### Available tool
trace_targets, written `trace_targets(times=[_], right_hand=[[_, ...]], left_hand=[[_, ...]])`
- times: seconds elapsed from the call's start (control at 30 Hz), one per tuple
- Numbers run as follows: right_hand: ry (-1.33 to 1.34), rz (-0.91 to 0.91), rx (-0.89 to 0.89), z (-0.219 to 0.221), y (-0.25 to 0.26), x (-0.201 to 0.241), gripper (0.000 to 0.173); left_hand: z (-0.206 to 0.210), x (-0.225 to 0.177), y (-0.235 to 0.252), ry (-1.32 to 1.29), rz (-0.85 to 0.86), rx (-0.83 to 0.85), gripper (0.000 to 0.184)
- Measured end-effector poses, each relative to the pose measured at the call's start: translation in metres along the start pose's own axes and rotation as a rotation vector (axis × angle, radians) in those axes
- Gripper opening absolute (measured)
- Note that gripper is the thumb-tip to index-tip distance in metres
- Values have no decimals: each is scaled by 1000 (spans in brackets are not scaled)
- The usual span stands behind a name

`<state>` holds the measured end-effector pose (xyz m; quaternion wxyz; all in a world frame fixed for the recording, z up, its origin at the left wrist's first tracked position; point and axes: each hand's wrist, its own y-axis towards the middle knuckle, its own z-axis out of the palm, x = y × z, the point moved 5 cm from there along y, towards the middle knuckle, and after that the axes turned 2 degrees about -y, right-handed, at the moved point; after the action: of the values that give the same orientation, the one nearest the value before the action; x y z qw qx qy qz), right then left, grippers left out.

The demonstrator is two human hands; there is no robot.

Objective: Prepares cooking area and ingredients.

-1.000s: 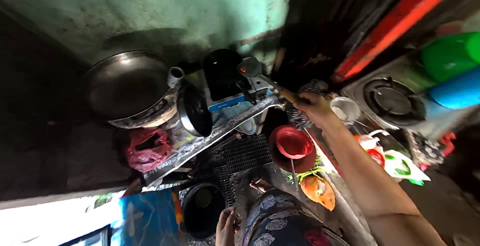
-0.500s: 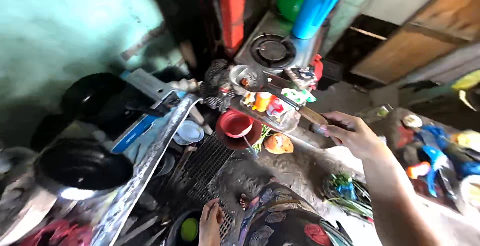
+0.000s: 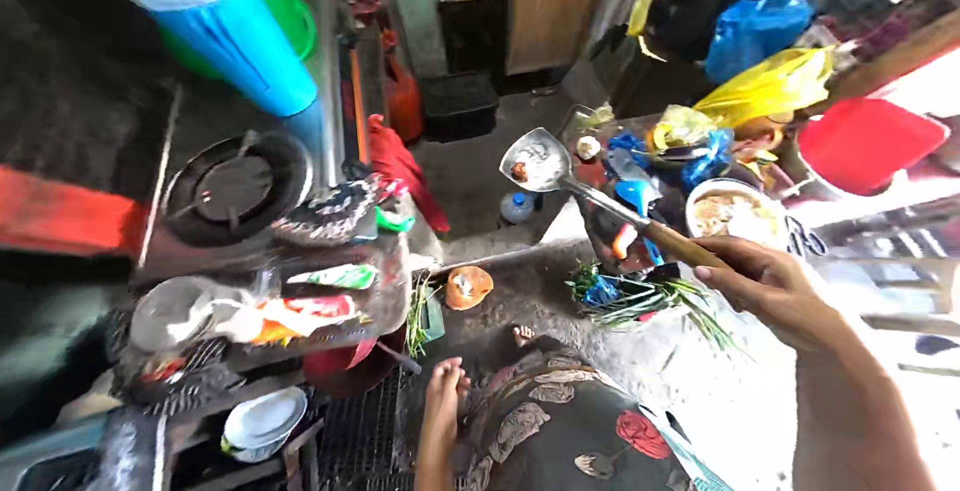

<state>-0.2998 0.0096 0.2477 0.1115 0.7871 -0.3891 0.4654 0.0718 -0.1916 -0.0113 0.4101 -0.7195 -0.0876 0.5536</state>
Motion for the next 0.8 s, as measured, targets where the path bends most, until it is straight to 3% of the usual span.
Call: trace_targets(times=[0.13, 0.3, 0.57, 0.8], right_hand=[[-38, 38, -146, -63, -19, -42, 38], [8, 167, -293, -99, -67, -73, 37], [91, 402, -450, -94, -128, -84, 38], [138, 510, -529, -70, -146, -52, 37]], left_hand=[[83, -52, 46, 204, 82, 178, 33], [184, -125, 90, 455, 213, 323, 32], [334, -199, 150, 774, 491, 487, 29], [409, -234, 167, 972, 690, 545, 27]])
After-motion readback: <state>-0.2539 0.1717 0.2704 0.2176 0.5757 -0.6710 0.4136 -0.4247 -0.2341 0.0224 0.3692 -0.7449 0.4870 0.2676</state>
